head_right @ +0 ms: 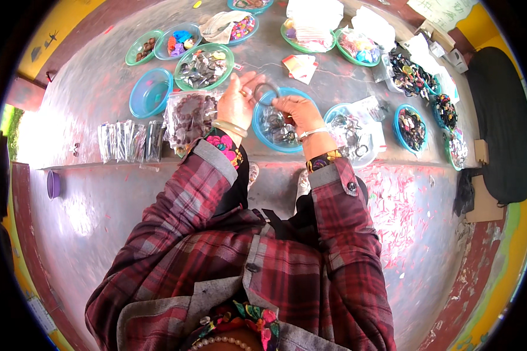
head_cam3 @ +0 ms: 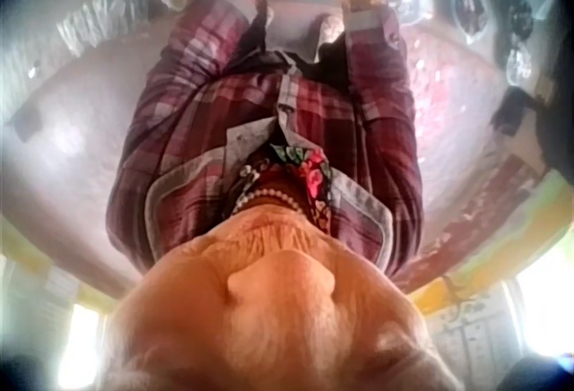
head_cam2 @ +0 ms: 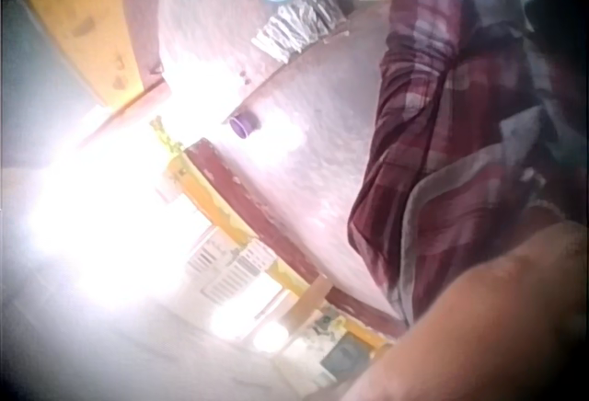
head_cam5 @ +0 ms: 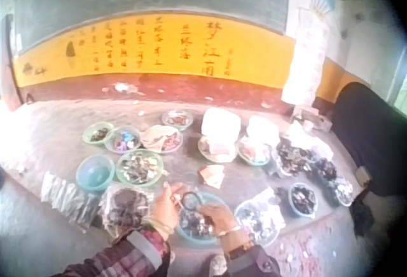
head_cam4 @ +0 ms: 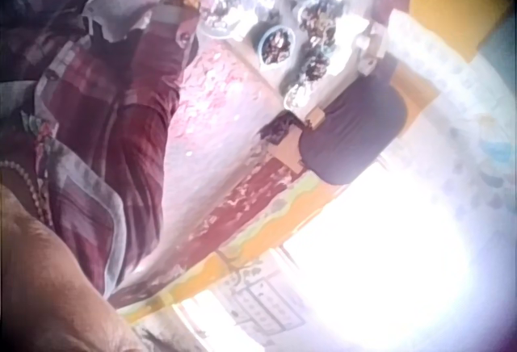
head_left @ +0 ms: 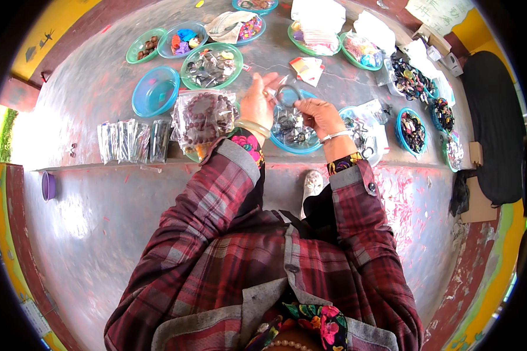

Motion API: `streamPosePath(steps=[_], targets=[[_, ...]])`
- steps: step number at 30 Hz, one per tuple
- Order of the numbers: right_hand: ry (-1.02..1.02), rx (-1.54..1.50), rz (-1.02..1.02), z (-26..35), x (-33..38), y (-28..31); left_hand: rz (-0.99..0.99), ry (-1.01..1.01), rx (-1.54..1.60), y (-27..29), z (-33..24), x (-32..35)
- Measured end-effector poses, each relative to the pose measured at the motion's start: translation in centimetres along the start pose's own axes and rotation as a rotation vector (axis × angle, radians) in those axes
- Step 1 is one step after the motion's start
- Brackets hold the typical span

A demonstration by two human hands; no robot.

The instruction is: The person sits on the floor and sorts small hair accessories from a blue bowl into clear plastic bags. They pick up individual items, inspect them, and place them into the bags, occasionally adjusting the bags or the pile of items.

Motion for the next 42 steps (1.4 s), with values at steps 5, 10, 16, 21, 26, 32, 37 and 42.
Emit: streamPosePath(steps=[5, 10, 16, 21, 26, 32, 37, 42], targets=[[0.081, -0.254, -0.191, 0.4, -0.4, 0.5, 0.073, 0.219, -0.155, -1.0, 0.7, 0.8], [0.179, 0.109, -0.337, 0.7, 0.6, -0.7, 0.224, 0.35, -0.078, -0.8, 1.7, 1.2], [0.168, 0.047, -0.176, 2.3, 1.1, 1.0, 0.383, 0.537, -0.224, -0.4, 1.0, 1.4], [0.076, -0.112, -0.08, 1.9, 0.6, 2.4, 0.455, 0.614, -0.29, -1.6, 0.5, 2.0], [0.096, -0.245, -0.084, 2.0, 0.6, 2.5, 0.408, 0.553, -0.299, -0.9, 1.2, 1.6], [0.158, -0.181, -0.035, 3.0, 1.8, 3.8, 0.389, 0.55, -0.436, -0.9, 0.8, 1.6], [0.32, -0.177, -0.363, 5.1, 4.7, 10.4, 0.34, 0.462, -0.426, -0.7, 0.8, 1.6], [0.194, 0.19, -0.708, 3.4, 6.3, 17.6, 0.233, 0.45, -0.306, 0.2, 1.2, 0.9]])
Point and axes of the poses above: each hand's wrist, its own x-axis away from the middle knuckle, its own y-axis out of the back of the hand, z = x × y, the point moved 1 cm from there along -x, towards the middle knuckle, and after that the axes turned 11 degrees about -y, right-handed, at the moved point
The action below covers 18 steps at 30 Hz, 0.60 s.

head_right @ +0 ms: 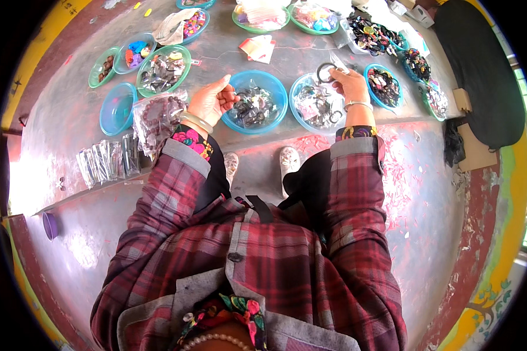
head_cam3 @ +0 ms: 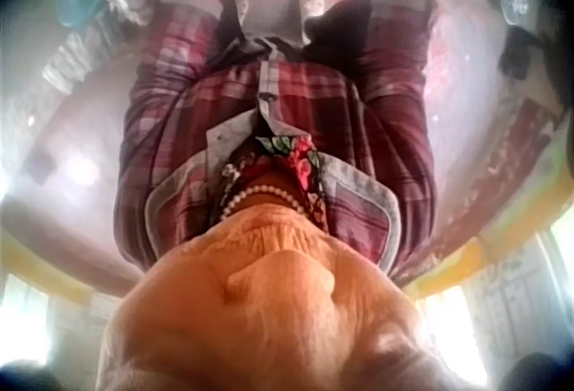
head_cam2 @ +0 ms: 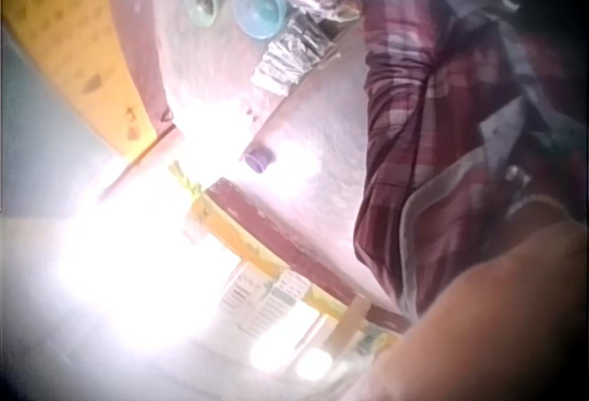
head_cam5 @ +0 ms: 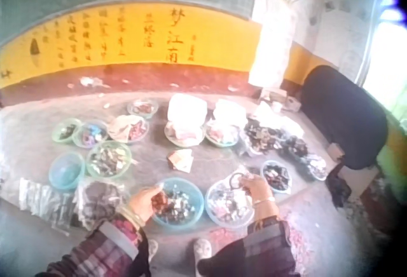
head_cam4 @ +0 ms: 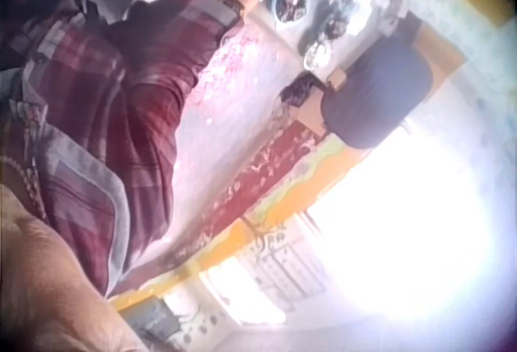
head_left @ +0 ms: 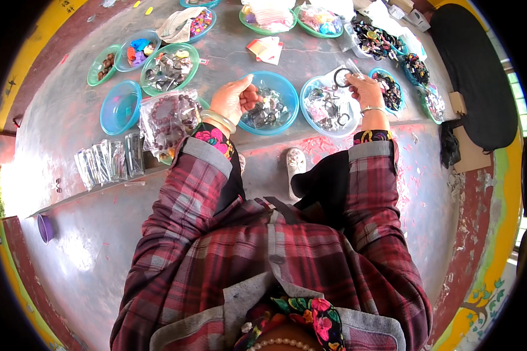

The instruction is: The person sits on the floor and sorts small hair accessories from a blue bowl into clear plastic bags. They pick up individual items, inspect them, and place them into the bags, occasionally adjusting the bags or the pile of items.

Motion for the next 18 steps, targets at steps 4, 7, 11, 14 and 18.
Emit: streamPosePath(steps=[4, 7, 11, 14, 18], targets=[[-0.07, 0.362, 0.029, -2.3, -2.0, 1.4, -0.031, -0.062, -0.042, -0.1, 0.2, 0.0], [-0.072, 0.499, 0.005, -3.6, -3.8, 2.0, -0.103, -0.036, -0.017, -0.2, 0.2, 0.0], [-0.031, 0.855, -0.013, -5.3, -7.6, 3.1, -0.094, -0.025, -0.025, 0.0, 0.6, -0.3], [0.077, 1.163, -0.018, -5.6, -8.7, 2.5, -0.091, -0.026, -0.039, 0.3, 0.5, -0.2], [0.148, 1.094, -0.378, -8.3, -12.1, 3.3, -0.081, -0.033, -0.032, 0.0, 0.7, -0.4]])
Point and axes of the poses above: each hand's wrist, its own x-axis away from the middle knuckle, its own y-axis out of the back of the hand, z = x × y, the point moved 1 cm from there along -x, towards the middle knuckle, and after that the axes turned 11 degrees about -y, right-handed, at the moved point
